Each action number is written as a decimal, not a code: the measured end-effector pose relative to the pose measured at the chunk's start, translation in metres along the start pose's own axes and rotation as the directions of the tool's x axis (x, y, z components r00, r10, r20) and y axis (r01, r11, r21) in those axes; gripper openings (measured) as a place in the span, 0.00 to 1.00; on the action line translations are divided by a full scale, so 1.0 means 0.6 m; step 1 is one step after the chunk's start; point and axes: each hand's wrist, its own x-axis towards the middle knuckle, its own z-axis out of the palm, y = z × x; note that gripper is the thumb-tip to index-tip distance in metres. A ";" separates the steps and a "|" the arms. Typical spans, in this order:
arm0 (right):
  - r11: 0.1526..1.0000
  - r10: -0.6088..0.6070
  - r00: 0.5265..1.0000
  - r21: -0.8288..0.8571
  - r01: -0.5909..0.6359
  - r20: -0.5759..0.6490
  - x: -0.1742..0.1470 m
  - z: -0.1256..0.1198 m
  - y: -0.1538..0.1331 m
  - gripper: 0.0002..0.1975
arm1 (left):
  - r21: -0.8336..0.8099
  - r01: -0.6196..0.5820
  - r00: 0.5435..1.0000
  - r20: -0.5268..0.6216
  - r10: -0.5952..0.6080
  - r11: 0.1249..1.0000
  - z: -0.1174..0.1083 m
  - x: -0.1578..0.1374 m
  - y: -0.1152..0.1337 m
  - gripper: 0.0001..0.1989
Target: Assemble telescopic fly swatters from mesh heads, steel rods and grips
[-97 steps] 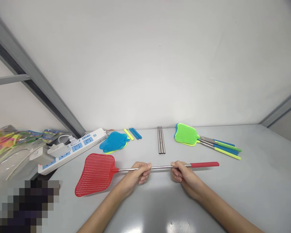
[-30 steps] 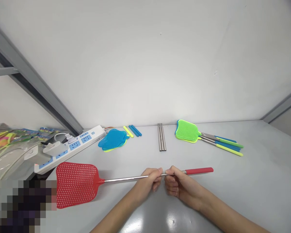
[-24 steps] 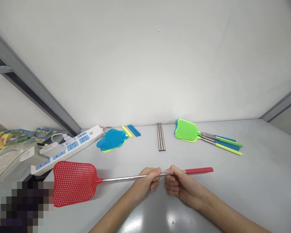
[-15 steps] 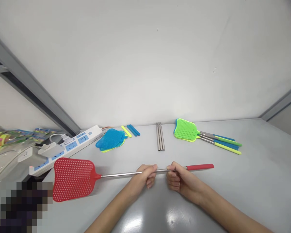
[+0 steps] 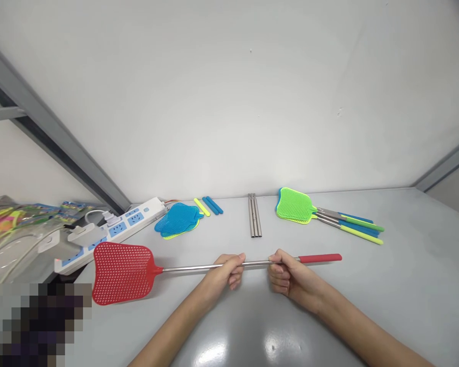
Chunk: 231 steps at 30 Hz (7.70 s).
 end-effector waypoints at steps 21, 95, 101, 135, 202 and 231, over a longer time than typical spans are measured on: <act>1.000 -0.022 0.998 0.019 0.023 -0.052 -0.003 -0.017 -0.022 0.15 | -0.019 -0.010 0.998 -0.055 0.009 1.000 -0.016 -0.003 0.011 0.19; 0.977 -0.175 0.980 -0.105 0.185 0.099 0.007 -0.043 -0.045 0.13 | 0.150 -0.276 0.923 -0.233 0.305 0.949 -0.054 0.014 -0.016 0.18; 0.979 -0.170 0.979 -0.091 0.181 0.116 0.004 -0.040 -0.045 0.13 | 0.175 -0.316 0.901 -0.252 0.353 0.932 -0.044 0.011 -0.013 0.18; 0.990 -0.109 0.973 -0.062 0.124 0.201 0.000 -0.039 -0.037 0.16 | 0.200 -0.380 0.872 -0.247 0.422 0.903 -0.002 -0.003 -0.026 0.16; 0.953 -0.215 0.962 -0.180 0.245 0.170 -0.011 0.023 0.023 0.15 | -0.248 -0.033 0.994 0.096 0.059 0.968 0.041 -0.041 0.024 0.14; 0.918 -0.278 0.955 -0.265 0.296 0.105 -0.024 0.016 -0.012 0.16 | -0.208 -0.040 0.998 0.031 0.047 0.977 0.011 -0.041 0.030 0.16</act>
